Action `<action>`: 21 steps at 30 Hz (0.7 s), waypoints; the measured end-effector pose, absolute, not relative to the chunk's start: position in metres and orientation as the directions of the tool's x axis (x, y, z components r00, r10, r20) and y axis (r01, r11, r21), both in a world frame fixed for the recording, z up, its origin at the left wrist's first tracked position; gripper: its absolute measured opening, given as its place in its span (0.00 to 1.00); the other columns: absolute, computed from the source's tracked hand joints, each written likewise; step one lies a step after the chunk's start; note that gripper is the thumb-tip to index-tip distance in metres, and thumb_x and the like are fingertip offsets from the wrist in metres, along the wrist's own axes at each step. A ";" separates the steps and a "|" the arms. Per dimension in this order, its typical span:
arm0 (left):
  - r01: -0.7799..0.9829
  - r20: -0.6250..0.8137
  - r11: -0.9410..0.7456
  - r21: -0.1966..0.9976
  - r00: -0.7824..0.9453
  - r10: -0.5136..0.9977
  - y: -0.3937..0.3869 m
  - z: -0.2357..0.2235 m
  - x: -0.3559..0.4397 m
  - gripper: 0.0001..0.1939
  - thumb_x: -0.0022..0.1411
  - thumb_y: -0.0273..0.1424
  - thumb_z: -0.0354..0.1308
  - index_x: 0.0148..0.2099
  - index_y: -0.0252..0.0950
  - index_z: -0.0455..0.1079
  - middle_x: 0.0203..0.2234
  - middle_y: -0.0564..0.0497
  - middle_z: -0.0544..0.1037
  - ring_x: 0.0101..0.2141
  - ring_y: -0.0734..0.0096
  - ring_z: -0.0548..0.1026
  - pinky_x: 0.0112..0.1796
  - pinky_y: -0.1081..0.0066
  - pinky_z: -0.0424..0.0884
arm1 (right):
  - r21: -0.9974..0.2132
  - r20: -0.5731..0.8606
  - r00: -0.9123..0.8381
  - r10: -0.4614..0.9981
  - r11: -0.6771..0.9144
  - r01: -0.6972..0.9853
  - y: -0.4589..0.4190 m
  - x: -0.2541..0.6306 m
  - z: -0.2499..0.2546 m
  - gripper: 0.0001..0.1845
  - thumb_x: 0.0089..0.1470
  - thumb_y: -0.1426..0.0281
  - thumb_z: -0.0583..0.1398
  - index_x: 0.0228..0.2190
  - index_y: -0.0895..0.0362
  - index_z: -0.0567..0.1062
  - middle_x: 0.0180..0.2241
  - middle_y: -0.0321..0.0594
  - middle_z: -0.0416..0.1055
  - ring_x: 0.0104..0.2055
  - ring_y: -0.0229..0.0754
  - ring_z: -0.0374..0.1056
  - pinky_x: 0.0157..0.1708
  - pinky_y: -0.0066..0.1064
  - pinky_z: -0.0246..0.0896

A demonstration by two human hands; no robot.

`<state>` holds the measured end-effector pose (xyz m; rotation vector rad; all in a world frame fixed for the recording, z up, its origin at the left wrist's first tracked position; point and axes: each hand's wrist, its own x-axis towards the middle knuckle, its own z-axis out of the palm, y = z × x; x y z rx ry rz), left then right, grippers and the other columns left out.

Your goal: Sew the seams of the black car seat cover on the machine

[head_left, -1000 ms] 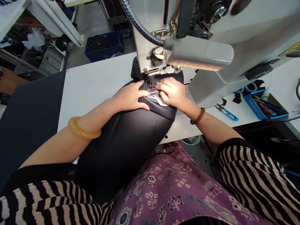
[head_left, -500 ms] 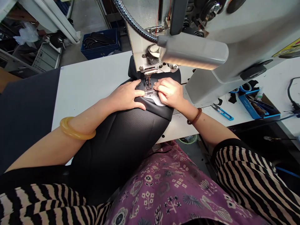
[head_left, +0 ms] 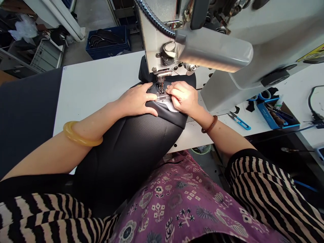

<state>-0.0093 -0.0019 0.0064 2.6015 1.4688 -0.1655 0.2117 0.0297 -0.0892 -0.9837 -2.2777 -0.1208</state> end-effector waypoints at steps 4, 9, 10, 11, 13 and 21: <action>0.856 -0.168 -0.511 0.071 0.516 0.840 -0.002 0.005 -0.009 0.26 0.54 0.52 0.64 0.50 0.44 0.77 0.66 0.49 0.59 0.62 0.47 0.64 0.60 0.54 0.63 | -0.180 0.571 -0.506 0.646 0.700 0.691 0.029 0.212 -0.090 0.19 0.60 0.73 0.48 0.43 0.56 0.77 0.45 0.43 0.76 0.53 0.45 0.67 0.51 0.40 0.63; 0.862 -0.177 -0.503 0.060 0.505 0.845 -0.005 0.006 -0.009 0.24 0.55 0.52 0.63 0.50 0.46 0.77 0.66 0.52 0.58 0.62 0.48 0.64 0.60 0.54 0.64 | -0.188 0.573 -0.500 0.650 0.698 0.691 0.028 0.212 -0.089 0.19 0.60 0.72 0.49 0.43 0.56 0.77 0.46 0.43 0.76 0.53 0.46 0.68 0.52 0.40 0.64; 0.863 -0.177 -0.501 0.061 0.504 0.846 -0.005 0.005 -0.009 0.24 0.55 0.52 0.63 0.50 0.46 0.77 0.66 0.52 0.58 0.62 0.48 0.64 0.60 0.53 0.64 | -0.191 0.577 -0.497 0.648 0.698 0.690 0.028 0.211 -0.089 0.19 0.59 0.72 0.49 0.43 0.56 0.78 0.45 0.43 0.76 0.53 0.46 0.68 0.52 0.40 0.64; 0.864 -0.177 -0.500 0.063 0.503 0.846 -0.004 0.005 -0.009 0.24 0.55 0.52 0.63 0.50 0.47 0.77 0.66 0.53 0.58 0.62 0.47 0.64 0.60 0.53 0.65 | -0.196 0.578 -0.493 0.650 0.697 0.690 0.027 0.211 -0.088 0.19 0.59 0.73 0.49 0.43 0.56 0.78 0.45 0.43 0.76 0.53 0.46 0.68 0.52 0.40 0.64; 0.867 -0.179 -0.494 0.069 0.498 0.849 0.001 0.005 -0.009 0.25 0.55 0.52 0.64 0.51 0.47 0.76 0.66 0.52 0.59 0.61 0.46 0.64 0.59 0.52 0.65 | -0.214 0.567 -0.485 0.666 0.687 0.694 0.027 0.210 -0.085 0.20 0.58 0.73 0.49 0.43 0.56 0.78 0.46 0.44 0.76 0.54 0.46 0.68 0.53 0.40 0.65; 0.782 -0.064 -0.623 -0.012 0.622 0.781 -0.074 0.009 0.000 0.29 0.65 0.37 0.57 0.67 0.42 0.61 0.69 0.35 0.51 0.66 0.30 0.50 0.59 0.32 0.55 | -0.236 0.536 -0.501 0.679 0.691 0.684 0.026 0.209 -0.078 0.21 0.57 0.75 0.47 0.43 0.56 0.77 0.47 0.44 0.76 0.57 0.47 0.67 0.57 0.43 0.64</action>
